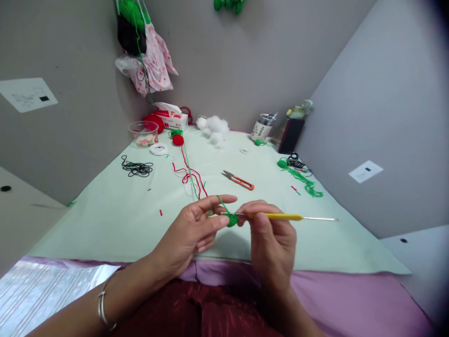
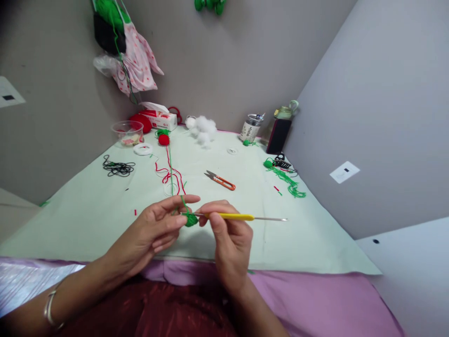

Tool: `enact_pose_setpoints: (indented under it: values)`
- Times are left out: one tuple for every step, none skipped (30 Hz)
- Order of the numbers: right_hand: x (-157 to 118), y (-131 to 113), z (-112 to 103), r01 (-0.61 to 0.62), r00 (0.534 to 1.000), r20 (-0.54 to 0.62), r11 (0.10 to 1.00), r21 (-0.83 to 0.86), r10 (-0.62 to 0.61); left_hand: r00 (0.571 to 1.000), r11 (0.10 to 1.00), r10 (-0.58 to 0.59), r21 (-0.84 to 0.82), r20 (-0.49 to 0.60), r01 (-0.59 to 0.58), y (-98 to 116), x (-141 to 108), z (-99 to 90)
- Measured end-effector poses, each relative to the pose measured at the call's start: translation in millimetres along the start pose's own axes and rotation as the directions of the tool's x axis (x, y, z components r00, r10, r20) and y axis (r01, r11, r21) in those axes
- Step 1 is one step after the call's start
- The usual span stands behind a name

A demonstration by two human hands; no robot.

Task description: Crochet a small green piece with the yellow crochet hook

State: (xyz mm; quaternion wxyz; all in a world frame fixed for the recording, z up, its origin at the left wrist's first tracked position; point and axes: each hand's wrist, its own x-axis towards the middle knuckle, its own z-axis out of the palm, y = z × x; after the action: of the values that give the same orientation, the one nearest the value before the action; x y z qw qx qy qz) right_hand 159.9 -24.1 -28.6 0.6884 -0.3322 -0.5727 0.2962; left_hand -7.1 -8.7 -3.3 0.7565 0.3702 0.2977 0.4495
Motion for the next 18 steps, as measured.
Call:
enact_pose_setpoints:
  values:
    - [0,1,1,-0.011,1.0,0.015,1.0,-0.008,0.011,1.0,1.0,0.01,0.028,-0.003,-0.01,-1,0,0.6]
    - [-1,3,1,-0.011,1.0,0.019,1.0,-0.022,0.012,1.0,0.998,0.024,0.052,-0.01,-0.023,-3,-1,1.2]
    - [-1,4,2,-0.01,1.0,0.015,0.999,-0.034,0.01,0.999,0.997,0.041,0.068,-0.022,-0.04,-4,0,1.7]
    - [-2,5,3,-0.008,1.0,0.009,0.999,-0.039,0.008,0.998,0.996,0.054,0.076,-0.032,-0.052,-4,0,2.1]
    - [-3,6,3,-0.006,1.0,0.005,0.999,-0.036,0.006,0.998,0.996,0.055,0.077,-0.035,-0.053,-5,1,2.3]
    - [-3,5,3,-0.008,1.0,0.006,1.0,-0.022,0.008,0.999,0.997,0.043,0.068,-0.03,-0.041,-4,1,2.2]
    - [-3,5,2,-0.018,1.0,0.012,1.0,0.005,0.018,1.0,0.999,0.017,0.052,-0.017,-0.016,-3,2,1.8]
    - [-2,4,1,-0.039,0.999,0.015,0.998,0.047,0.039,1.0,0.999,-0.017,0.028,0.0,0.017,-2,3,1.1]
    - [0,3,0,-0.072,0.997,0.01,0.992,0.101,0.071,0.998,0.998,-0.055,0.001,0.025,0.055,0,3,0.0]
    - [2,1,-2,-0.109,0.994,-0.001,0.981,0.161,0.11,0.994,0.995,-0.091,-0.026,0.056,0.093,2,3,-1.3]
    - [4,0,-4,-0.145,0.988,-0.013,0.965,0.218,0.152,0.989,0.991,-0.118,-0.05,0.088,0.123,3,3,-2.7]
    - [6,-1,-5,-0.178,0.981,-0.022,0.947,0.269,0.191,0.984,0.987,-0.133,-0.069,0.118,0.142,5,3,-4.0]
    - [8,-2,-6,-0.206,0.974,-0.021,0.928,0.311,0.224,0.98,0.985,-0.138,-0.083,0.143,0.151,5,3,-4.9]
    - [10,-3,-7,-0.232,0.968,-0.005,0.909,0.346,0.249,0.978,0.985,-0.133,-0.089,0.16,0.149,5,2,-5.1]
    - [10,-3,-7,-0.256,0.963,0.023,0.893,0.369,0.267,0.979,0.986,-0.123,-0.089,0.165,0.139,5,2,-4.8]
    - [10,-3,-6,-0.272,0.961,0.053,0.885,0.377,0.273,0.981,0.989,-0.109,-0.085,0.158,0.124,3,1,-3.8]
    - [9,-2,-6,-0.276,0.961,0.075,0.891,0.362,0.267,0.986,0.992,-0.091,-0.074,0.143,0.102,2,1,-2.5]
    - [7,-1,-5,-0.263,0.965,0.086,0.909,0.324,0.248,0.99,0.995,-0.069,-0.057,0.125,0.076,0,1,-1.1]
